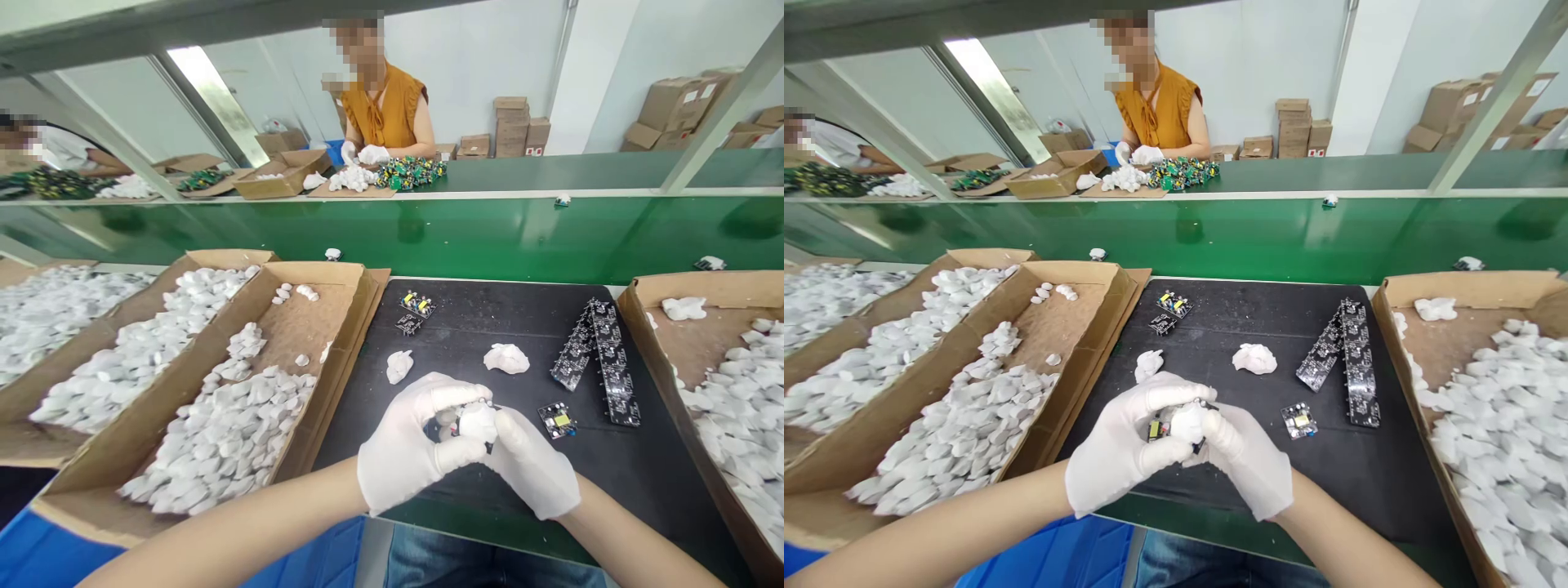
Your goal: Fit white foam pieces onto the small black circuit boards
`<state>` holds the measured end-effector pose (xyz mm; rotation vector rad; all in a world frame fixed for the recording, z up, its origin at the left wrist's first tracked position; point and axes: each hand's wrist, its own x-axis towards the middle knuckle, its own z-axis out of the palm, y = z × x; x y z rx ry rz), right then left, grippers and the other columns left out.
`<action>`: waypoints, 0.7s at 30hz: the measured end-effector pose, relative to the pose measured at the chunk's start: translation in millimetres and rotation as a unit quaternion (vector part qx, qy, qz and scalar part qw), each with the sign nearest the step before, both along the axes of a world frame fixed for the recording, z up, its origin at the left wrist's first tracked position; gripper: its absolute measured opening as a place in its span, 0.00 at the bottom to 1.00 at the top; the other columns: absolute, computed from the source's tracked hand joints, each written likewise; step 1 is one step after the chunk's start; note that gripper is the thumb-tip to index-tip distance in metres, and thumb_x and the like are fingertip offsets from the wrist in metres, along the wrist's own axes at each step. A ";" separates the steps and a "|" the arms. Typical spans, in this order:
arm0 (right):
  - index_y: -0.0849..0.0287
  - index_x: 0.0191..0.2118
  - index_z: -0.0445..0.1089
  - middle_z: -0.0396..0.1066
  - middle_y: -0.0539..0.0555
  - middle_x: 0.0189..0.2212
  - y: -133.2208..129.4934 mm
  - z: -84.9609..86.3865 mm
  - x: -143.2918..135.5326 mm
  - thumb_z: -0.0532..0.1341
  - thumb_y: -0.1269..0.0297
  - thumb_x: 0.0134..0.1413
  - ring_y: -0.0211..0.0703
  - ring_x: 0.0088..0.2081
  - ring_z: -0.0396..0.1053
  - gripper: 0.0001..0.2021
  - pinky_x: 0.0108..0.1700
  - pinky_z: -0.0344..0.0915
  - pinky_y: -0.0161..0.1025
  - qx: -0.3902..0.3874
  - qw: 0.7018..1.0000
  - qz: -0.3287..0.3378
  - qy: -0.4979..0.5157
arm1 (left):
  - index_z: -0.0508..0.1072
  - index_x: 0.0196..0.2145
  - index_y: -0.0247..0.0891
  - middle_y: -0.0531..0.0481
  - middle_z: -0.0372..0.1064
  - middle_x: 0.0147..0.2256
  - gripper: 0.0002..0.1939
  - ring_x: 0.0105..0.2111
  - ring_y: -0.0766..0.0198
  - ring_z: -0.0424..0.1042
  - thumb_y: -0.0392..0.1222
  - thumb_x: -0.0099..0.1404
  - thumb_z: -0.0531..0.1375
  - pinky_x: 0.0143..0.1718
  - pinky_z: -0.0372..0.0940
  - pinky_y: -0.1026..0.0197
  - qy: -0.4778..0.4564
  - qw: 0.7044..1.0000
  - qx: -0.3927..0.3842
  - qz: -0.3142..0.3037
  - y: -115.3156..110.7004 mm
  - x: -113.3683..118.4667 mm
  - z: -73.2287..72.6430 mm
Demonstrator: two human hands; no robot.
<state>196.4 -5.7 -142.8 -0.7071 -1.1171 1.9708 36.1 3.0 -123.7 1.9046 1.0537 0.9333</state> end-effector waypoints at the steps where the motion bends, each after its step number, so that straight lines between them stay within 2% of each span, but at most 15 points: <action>1: 0.62 0.31 0.69 0.66 0.55 0.30 -0.9 0.8 -1.3 0.56 0.39 0.49 0.44 0.34 0.63 0.26 0.38 0.62 0.42 -0.006 1.000 0.008 0.024 | 0.74 0.42 0.38 0.45 0.72 0.38 0.18 0.38 0.58 0.71 0.40 0.52 0.65 0.40 0.68 0.55 -0.003 1.000 -0.020 -0.006 -0.7 1.5 0.8; 3: 0.62 0.31 0.70 0.67 0.55 0.30 -2.6 2.9 -2.3 0.56 0.41 0.51 0.44 0.35 0.62 0.24 0.40 0.61 0.42 0.000 1.000 -0.002 0.024 | 0.72 0.43 0.37 0.44 0.70 0.39 0.18 0.40 0.58 0.70 0.36 0.52 0.64 0.42 0.67 0.55 -0.012 0.999 -0.037 -0.023 -1.3 3.8 1.7; 6: 0.62 0.28 0.69 0.66 0.52 0.28 -4.1 6.9 -1.3 0.58 0.49 0.53 0.43 0.34 0.62 0.18 0.41 0.60 0.41 0.020 0.998 -0.027 -0.058 | 0.69 0.45 0.37 0.43 0.68 0.43 0.23 0.44 0.56 0.68 0.31 0.49 0.61 0.46 0.65 0.53 -0.029 0.998 -0.017 -0.060 -1.4 4.7 1.1; 9: 0.62 0.32 0.69 0.66 0.52 0.29 -3.6 9.3 -0.5 0.61 0.53 0.51 0.43 0.35 0.63 0.14 0.40 0.61 0.40 0.034 0.993 -0.034 -0.110 | 0.67 0.46 0.37 0.43 0.66 0.44 0.26 0.44 0.55 0.68 0.30 0.46 0.61 0.45 0.66 0.52 -0.046 0.994 -0.019 -0.100 -2.4 3.8 -0.9; 11: 0.62 0.33 0.68 0.66 0.52 0.31 -2.2 9.3 -0.1 0.61 0.52 0.50 0.44 0.35 0.63 0.15 0.40 0.62 0.40 0.049 0.992 -0.026 -0.111 | 0.69 0.43 0.38 0.45 0.66 0.42 0.22 0.41 0.56 0.69 0.31 0.48 0.61 0.42 0.67 0.53 -0.051 0.993 -0.042 -0.101 -3.5 3.0 -2.6; 14: 0.62 0.29 0.67 0.66 0.55 0.30 0.2 8.7 1.2 0.56 0.44 0.51 0.46 0.36 0.63 0.22 0.41 0.61 0.43 0.094 0.991 -0.007 -0.092 | 0.70 0.42 0.38 0.45 0.68 0.40 0.15 0.38 0.58 0.70 0.34 0.55 0.59 0.39 0.67 0.55 -0.074 0.992 -0.059 -0.086 -4.4 1.5 -5.4; 17: 0.62 0.31 0.67 0.66 0.56 0.31 1.2 9.2 1.8 0.54 0.43 0.53 0.46 0.36 0.63 0.23 0.42 0.61 0.43 0.134 0.987 -0.011 -0.088 | 0.71 0.43 0.39 0.44 0.68 0.42 0.13 0.41 0.57 0.69 0.39 0.60 0.58 0.42 0.66 0.54 -0.104 0.988 -0.056 -0.101 -3.7 -0.6 -7.5; 21: 0.62 0.31 0.67 0.67 0.55 0.31 -1.0 9.5 -0.2 0.55 0.45 0.53 0.46 0.36 0.64 0.21 0.40 0.62 0.42 0.145 0.981 -0.036 -0.121 | 0.72 0.43 0.40 0.45 0.68 0.43 0.12 0.45 0.57 0.67 0.41 0.62 0.57 0.48 0.62 0.53 -0.113 0.985 -0.071 -0.106 -2.6 -1.8 -7.4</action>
